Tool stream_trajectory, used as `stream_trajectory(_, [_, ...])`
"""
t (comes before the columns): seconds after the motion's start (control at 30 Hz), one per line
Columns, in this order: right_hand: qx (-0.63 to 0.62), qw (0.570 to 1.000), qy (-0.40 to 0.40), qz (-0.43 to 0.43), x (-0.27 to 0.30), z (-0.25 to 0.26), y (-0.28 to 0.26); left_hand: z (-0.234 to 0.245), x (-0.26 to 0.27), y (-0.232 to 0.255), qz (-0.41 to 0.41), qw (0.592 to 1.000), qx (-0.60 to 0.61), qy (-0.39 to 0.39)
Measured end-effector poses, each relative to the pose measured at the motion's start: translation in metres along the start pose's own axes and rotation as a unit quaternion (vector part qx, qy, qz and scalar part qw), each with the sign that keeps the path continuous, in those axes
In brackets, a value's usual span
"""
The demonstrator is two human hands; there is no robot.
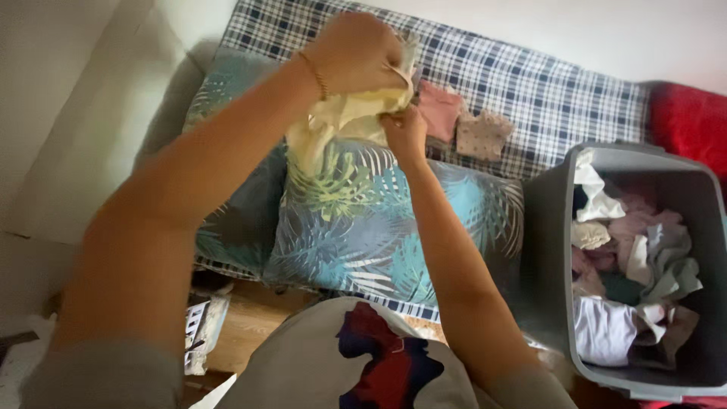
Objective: The person folds several items of clothing on a bed, including a green button-down shirt, a red patterned item, a cream-colored garment, a white t-shirt, a striped shirt, and a white dress with floral embroidery, and places each folded item onto a stack.
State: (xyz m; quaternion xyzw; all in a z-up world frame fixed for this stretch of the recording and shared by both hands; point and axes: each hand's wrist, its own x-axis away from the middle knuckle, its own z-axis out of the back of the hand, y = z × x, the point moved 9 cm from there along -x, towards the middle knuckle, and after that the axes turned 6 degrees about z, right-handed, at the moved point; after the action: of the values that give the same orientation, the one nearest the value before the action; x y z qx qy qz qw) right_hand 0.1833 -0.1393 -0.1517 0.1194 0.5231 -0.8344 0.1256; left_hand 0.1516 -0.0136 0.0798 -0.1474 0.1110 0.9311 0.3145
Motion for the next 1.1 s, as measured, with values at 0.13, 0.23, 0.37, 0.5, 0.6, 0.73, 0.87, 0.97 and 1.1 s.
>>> stream_trajectory(0.13, [0.082, 0.99, 0.075, 0.082, 0.01, 0.036, 0.064, -0.002, 0.016, -0.02, 0.008, 1.0, 0.023, 0.01])
stream_trajectory(0.23, [-0.288, 0.944, 0.006, -0.162, 0.013, 0.065, 0.136, -0.012, 0.033, -0.052, -0.002, 0.998, -0.018, 0.056])
stream_trajectory(0.37, [-0.321, 0.941, 0.035, -0.098, -0.003, 0.159, 0.111, -0.042, 0.054, -0.113, 0.108, 0.986, -0.129, 0.015])
stream_trajectory(0.5, [-0.21, 0.971, 0.114, 0.001, -0.008, 0.242, 0.061, -0.053, 0.059, -0.153, 0.222, 0.967, -0.129, 0.003])
stream_trajectory(0.6, [-0.14, 0.98, 0.139, 0.019, -0.004, 0.27, 0.034, -0.091, 0.079, -0.183, 0.467, 0.867, 0.162, -0.07])
stream_trajectory(0.73, [-0.025, 0.991, 0.115, 0.066, 0.038, 0.287, 0.029, -0.136, 0.093, -0.138, 0.465, 0.617, 0.635, -0.014])
stream_trajectory(0.87, [-0.018, 0.999, 0.008, 0.025, 0.139, 0.273, 0.074, -0.159, 0.154, -0.101, 0.415, 0.74, 0.527, -0.045])
stream_trajectory(0.97, [-0.011, 0.996, -0.063, -0.059, 0.221, 0.246, 0.099, -0.204, 0.228, -0.087, 0.47, 0.77, 0.415, -0.117])
stream_trajectory(1.1, [-0.022, 0.941, -0.143, -0.306, 0.304, 0.211, 0.129, -0.232, 0.298, -0.054, 0.382, 0.916, 0.106, -0.066])
